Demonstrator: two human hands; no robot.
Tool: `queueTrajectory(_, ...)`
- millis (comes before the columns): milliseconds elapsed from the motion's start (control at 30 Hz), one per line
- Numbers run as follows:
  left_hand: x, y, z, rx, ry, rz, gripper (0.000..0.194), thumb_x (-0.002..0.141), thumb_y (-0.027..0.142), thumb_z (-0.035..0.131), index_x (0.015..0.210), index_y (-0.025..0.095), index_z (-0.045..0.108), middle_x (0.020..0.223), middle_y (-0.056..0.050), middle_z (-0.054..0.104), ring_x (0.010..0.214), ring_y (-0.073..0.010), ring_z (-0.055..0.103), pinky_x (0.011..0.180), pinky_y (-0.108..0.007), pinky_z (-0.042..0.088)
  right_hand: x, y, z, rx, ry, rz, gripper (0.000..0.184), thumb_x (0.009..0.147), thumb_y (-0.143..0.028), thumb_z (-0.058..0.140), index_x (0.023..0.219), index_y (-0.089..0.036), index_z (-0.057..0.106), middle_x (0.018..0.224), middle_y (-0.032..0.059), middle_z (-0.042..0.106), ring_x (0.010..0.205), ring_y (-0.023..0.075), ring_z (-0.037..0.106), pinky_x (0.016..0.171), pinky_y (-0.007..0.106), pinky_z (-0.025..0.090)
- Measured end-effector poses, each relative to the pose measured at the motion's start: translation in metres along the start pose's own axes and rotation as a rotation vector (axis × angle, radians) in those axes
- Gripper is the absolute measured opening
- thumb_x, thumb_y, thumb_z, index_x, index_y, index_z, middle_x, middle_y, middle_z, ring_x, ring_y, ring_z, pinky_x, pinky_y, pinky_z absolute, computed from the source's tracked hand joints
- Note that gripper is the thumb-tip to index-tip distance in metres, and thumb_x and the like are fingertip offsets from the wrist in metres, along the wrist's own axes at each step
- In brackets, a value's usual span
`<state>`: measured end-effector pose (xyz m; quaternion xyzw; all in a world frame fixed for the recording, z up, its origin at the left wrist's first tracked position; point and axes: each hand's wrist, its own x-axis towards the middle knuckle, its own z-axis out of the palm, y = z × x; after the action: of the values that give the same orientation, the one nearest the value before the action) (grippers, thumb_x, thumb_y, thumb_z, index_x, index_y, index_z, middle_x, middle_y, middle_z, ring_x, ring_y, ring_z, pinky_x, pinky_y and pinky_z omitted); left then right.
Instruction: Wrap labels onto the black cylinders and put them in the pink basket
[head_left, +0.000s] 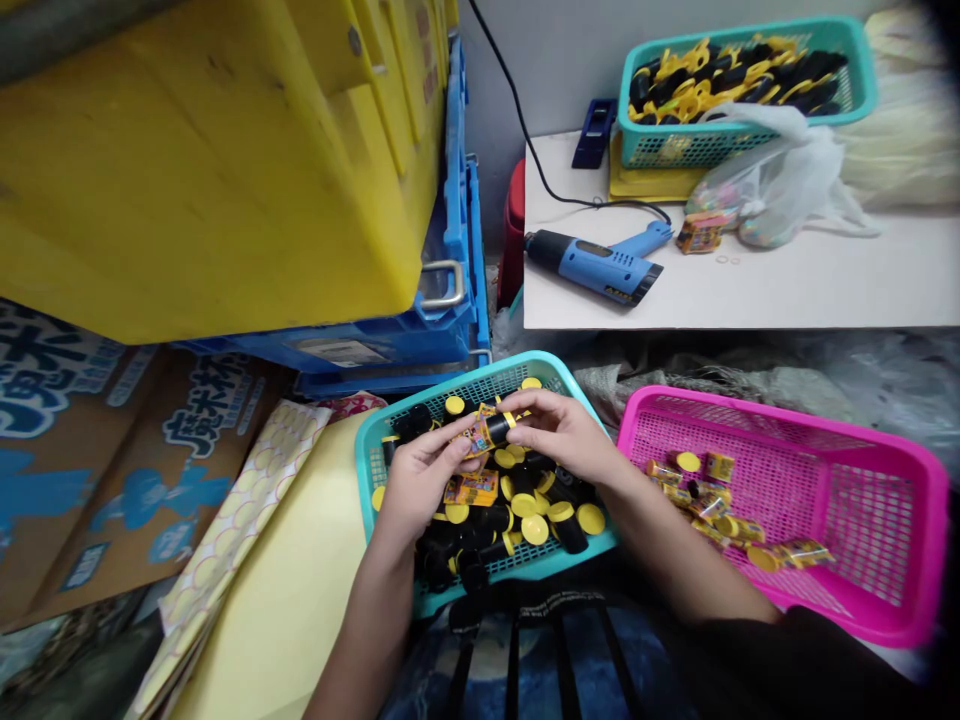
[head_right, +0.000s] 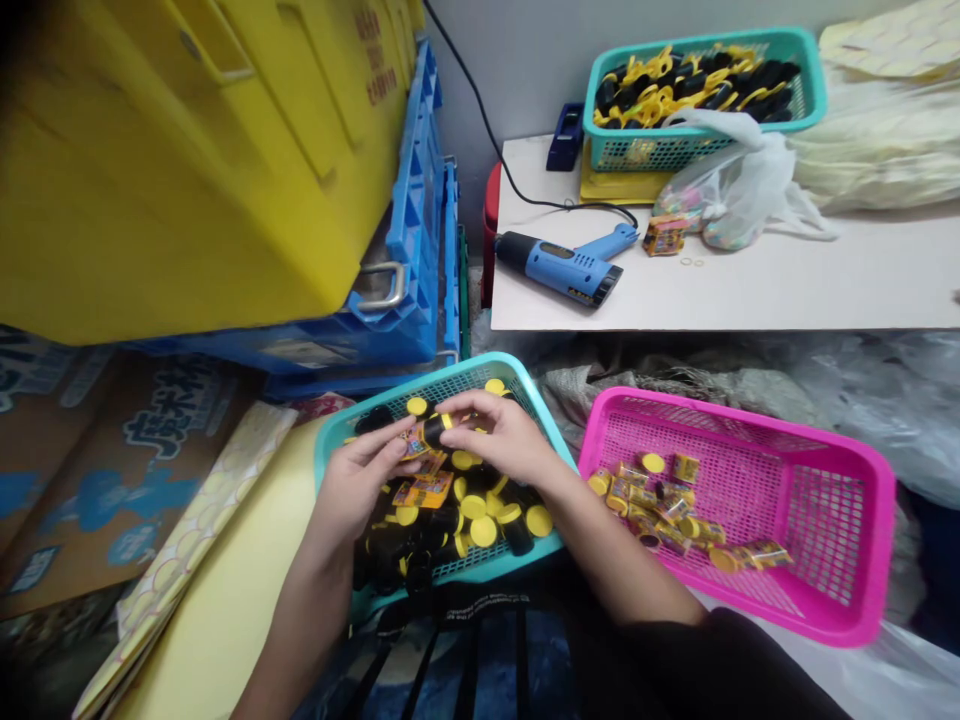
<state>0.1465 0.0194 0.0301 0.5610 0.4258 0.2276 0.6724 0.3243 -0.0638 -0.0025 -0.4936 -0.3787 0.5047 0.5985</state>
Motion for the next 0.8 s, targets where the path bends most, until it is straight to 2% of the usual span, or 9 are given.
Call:
queueTrajectory(133,0.0,-0.001,0.003,0.001,0.005,0.011,0.046,0.063,0.04,0.082,0.101,0.017,0.074,0.099,-0.008,0.075,0.079,-0.02,0.071,0.074,-0.032,0.06,0.0,0.003,0.008,-0.014,0.003,-0.101,0.031,0.071,-0.035,0.078,0.096,-0.021,0.068,0.105,0.0052,0.06,0.094,0.0163,0.059,0.085,0.031,0.049)
queueTrajectory(200,-0.002,-0.003,0.006,-0.022,0.007,0.013,0.042,0.061,0.036,0.084,0.097,0.018,0.074,0.1,-0.008,0.074,0.08,-0.019,0.07,0.074,-0.03,0.059,-0.001,0.006,0.013,0.05,-0.003,-0.105,0.031,0.068,-0.038,0.079,0.092,-0.021,0.068,0.105,0.0055,0.059,0.097,0.017,0.057,0.085,0.031,0.048)
queueTrajectory(367,-0.008,-0.01,0.018,-0.164,0.007,0.054,0.037,0.062,0.032,0.084,0.095,0.019,0.073,0.101,-0.007,0.073,0.085,-0.0181,0.069,0.076,-0.028,0.057,-0.005,0.013,0.029,0.504,-0.08,0.135,0.04,0.082,-0.052,0.063,0.11,-0.023,0.063,0.102,0.005,0.06,0.09,0.0135,0.058,0.084,0.028,0.046)
queueTrajectory(433,-0.01,-0.01,0.022,-0.172,0.025,0.093,0.035,0.06,0.031,0.085,0.091,0.019,0.073,0.097,-0.005,0.074,0.087,-0.0181,0.069,0.078,-0.027,0.056,-0.007,0.017,0.034,0.579,-0.11,0.171,0.042,0.082,-0.053,0.064,0.109,-0.021,0.062,0.1,0.005,0.061,0.087,0.0126,0.058,0.085,0.027,0.046)
queueTrajectory(567,-0.012,-0.009,0.026,-0.13,0.047,0.127,0.034,0.06,0.03,0.085,0.089,0.019,0.073,0.096,-0.005,0.074,0.091,-0.0194,0.068,0.081,-0.029,0.055,-0.008,0.023,0.037,0.517,-0.076,0.092,0.035,0.082,-0.048,0.066,0.104,-0.02,0.063,0.102,0.0044,0.059,0.09,0.012,0.056,0.087,0.025,0.044)
queueTrajectory(667,-0.015,-0.01,0.026,-0.137,0.026,0.116,0.036,0.06,0.032,0.084,0.091,0.019,0.071,0.1,-0.005,0.072,0.091,-0.0193,0.067,0.082,-0.03,0.054,-0.01,0.023,0.033,0.473,-0.068,0.086,0.035,0.079,-0.046,0.07,0.101,-0.019,0.062,0.098,0.0036,0.059,0.087,0.012,0.056,0.084,0.025,0.045)
queueTrajectory(733,-0.018,-0.012,0.027,-0.152,-0.022,0.088,0.037,0.066,0.037,0.081,0.096,0.02,0.068,0.1,-0.004,0.07,0.081,-0.0161,0.065,0.078,-0.029,0.054,-0.012,0.02,0.03,0.49,-0.084,0.083,0.042,0.083,-0.054,0.061,0.106,-0.02,0.061,0.1,0.0056,0.059,0.087,0.0138,0.056,0.081,0.027,0.047)
queueTrajectory(800,-0.022,-0.013,0.03,-0.157,-0.082,0.073,0.038,0.076,0.043,0.072,0.106,0.022,0.061,0.099,-0.004,0.067,0.074,-0.0131,0.063,0.073,-0.027,0.053,-0.014,0.015,0.028,0.435,-0.104,0.018,0.048,0.088,-0.059,0.05,0.118,-0.022,0.057,0.109,0.0077,0.057,0.091,0.0164,0.057,0.08,0.03,0.048)
